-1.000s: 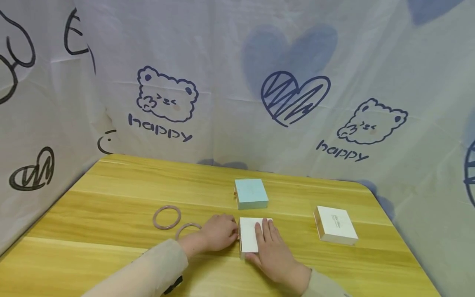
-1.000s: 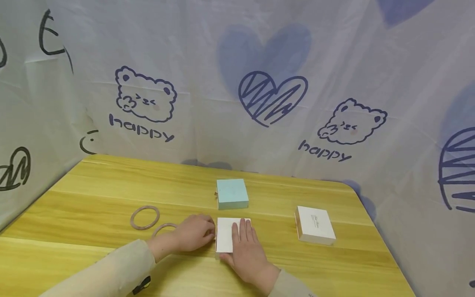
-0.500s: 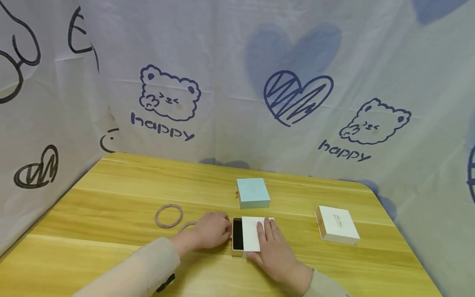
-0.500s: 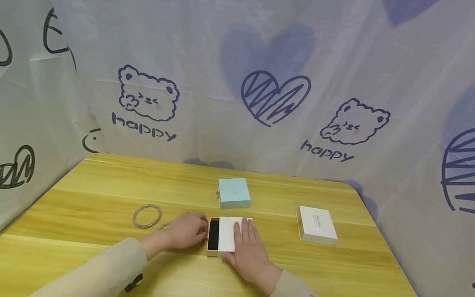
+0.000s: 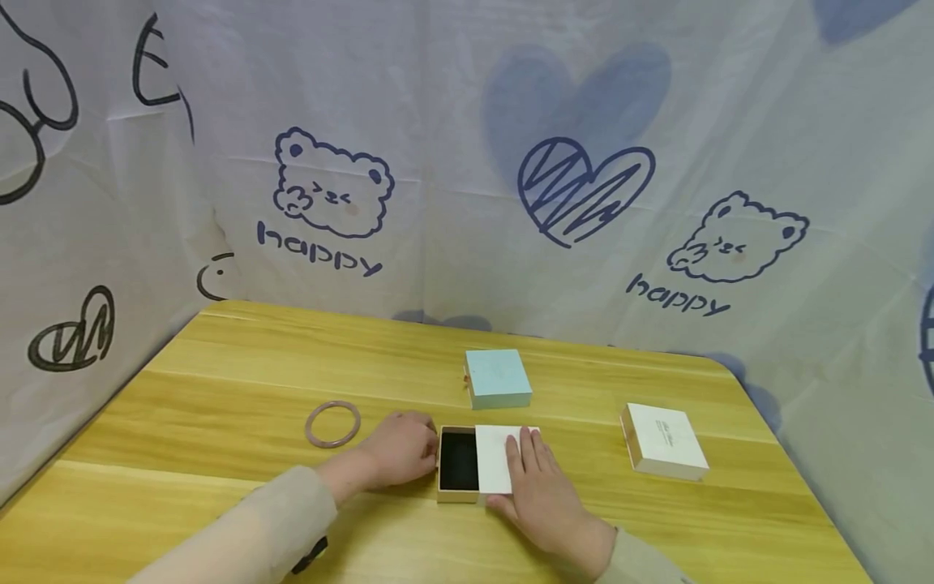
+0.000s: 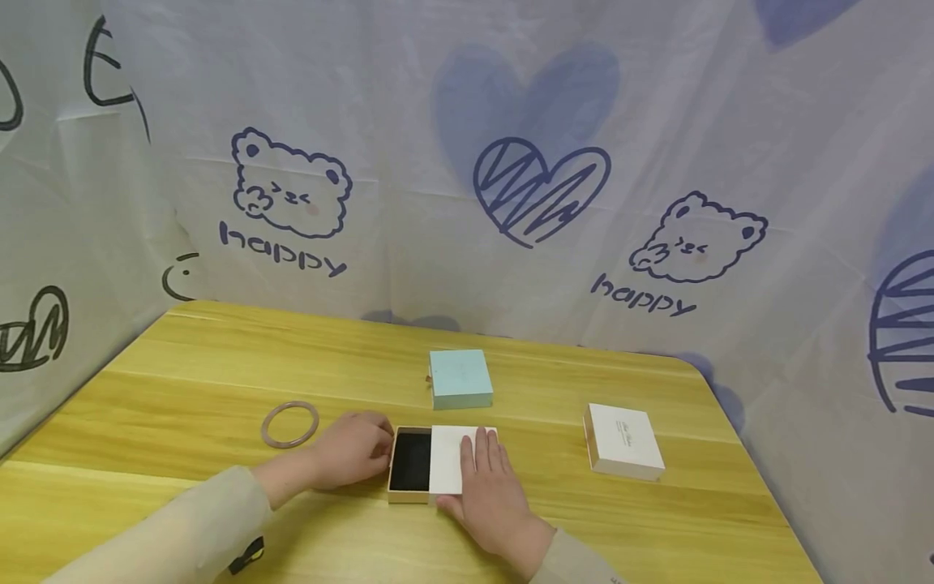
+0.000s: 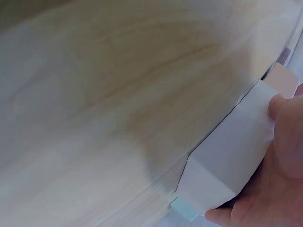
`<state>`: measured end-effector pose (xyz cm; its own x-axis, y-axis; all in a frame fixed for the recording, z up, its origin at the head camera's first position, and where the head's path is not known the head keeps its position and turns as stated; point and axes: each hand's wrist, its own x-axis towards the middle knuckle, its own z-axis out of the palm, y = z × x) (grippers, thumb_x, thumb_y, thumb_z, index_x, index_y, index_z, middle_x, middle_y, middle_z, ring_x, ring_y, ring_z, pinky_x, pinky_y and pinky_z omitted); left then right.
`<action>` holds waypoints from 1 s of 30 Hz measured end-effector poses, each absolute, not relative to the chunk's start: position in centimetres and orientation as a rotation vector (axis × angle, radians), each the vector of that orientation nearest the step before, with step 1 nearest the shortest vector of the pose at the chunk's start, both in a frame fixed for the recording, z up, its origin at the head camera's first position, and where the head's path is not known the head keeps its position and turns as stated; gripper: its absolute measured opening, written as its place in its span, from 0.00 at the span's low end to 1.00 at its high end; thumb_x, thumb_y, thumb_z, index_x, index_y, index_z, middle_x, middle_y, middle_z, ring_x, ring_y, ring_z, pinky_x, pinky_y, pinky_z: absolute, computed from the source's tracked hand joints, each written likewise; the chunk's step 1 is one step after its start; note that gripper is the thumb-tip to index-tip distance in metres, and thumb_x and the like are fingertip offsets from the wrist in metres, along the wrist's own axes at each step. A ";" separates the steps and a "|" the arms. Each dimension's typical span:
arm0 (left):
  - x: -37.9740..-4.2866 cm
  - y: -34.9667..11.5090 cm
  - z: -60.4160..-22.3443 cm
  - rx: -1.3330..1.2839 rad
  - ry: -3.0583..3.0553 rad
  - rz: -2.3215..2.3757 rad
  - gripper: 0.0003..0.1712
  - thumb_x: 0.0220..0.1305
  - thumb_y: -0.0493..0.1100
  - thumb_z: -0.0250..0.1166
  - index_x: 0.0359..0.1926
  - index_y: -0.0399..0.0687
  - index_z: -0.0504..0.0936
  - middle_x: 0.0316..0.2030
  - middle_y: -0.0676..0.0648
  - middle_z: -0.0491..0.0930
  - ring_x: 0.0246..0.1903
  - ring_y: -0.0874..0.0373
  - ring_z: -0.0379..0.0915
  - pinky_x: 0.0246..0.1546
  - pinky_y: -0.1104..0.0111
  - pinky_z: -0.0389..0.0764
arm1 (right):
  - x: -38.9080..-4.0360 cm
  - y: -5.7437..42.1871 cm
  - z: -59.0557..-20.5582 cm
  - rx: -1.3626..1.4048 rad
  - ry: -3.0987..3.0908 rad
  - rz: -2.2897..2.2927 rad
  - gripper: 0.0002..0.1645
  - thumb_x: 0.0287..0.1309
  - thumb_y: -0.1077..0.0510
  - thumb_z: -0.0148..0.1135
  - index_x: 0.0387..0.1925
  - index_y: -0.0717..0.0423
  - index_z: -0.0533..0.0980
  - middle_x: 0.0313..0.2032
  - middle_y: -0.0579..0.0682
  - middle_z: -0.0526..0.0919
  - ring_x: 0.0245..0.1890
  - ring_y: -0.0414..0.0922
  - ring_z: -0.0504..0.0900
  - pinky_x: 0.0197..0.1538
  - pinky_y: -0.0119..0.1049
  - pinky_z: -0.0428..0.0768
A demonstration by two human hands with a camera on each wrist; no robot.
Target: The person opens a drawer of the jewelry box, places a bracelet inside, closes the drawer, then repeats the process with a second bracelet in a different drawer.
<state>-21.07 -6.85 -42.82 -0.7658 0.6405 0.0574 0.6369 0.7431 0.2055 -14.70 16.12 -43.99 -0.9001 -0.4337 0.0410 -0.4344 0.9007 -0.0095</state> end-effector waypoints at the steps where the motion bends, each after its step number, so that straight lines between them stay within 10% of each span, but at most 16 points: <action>1: -21.0 -7.0 -42.8 1.067 2.917 0.337 0.09 0.58 0.44 0.61 0.22 0.54 0.81 0.37 0.51 0.80 0.43 0.54 0.75 0.48 0.55 0.73 | -14.8 16.2 -44.0 0.707 -3.006 -0.004 0.50 0.61 0.33 0.45 0.64 0.73 0.58 0.64 0.74 0.59 0.66 0.65 0.59 0.67 0.52 0.62; 22: -21.1 -8.2 -42.4 1.025 2.863 0.398 0.08 0.60 0.49 0.61 0.28 0.53 0.81 0.37 0.52 0.79 0.41 0.54 0.75 0.46 0.57 0.74 | -15.5 18.3 -43.2 0.924 -3.100 0.214 0.46 0.65 0.39 0.47 0.69 0.70 0.50 0.69 0.71 0.47 0.71 0.64 0.47 0.70 0.53 0.53; 30: -20.8 -11.7 -41.1 0.940 2.779 0.377 0.43 0.44 0.62 0.71 0.56 0.40 0.74 0.53 0.42 0.75 0.55 0.43 0.69 0.56 0.48 0.70 | -15.6 18.6 -43.6 0.916 -3.093 0.195 0.46 0.65 0.39 0.45 0.69 0.69 0.49 0.70 0.70 0.46 0.71 0.63 0.46 0.71 0.51 0.53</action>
<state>-20.81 -11.74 -41.12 -0.7830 0.6153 -0.0913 0.5688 0.7675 0.2956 -15.61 18.58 -43.57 -0.8355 -0.5471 -0.0522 -0.5362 0.8323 -0.1405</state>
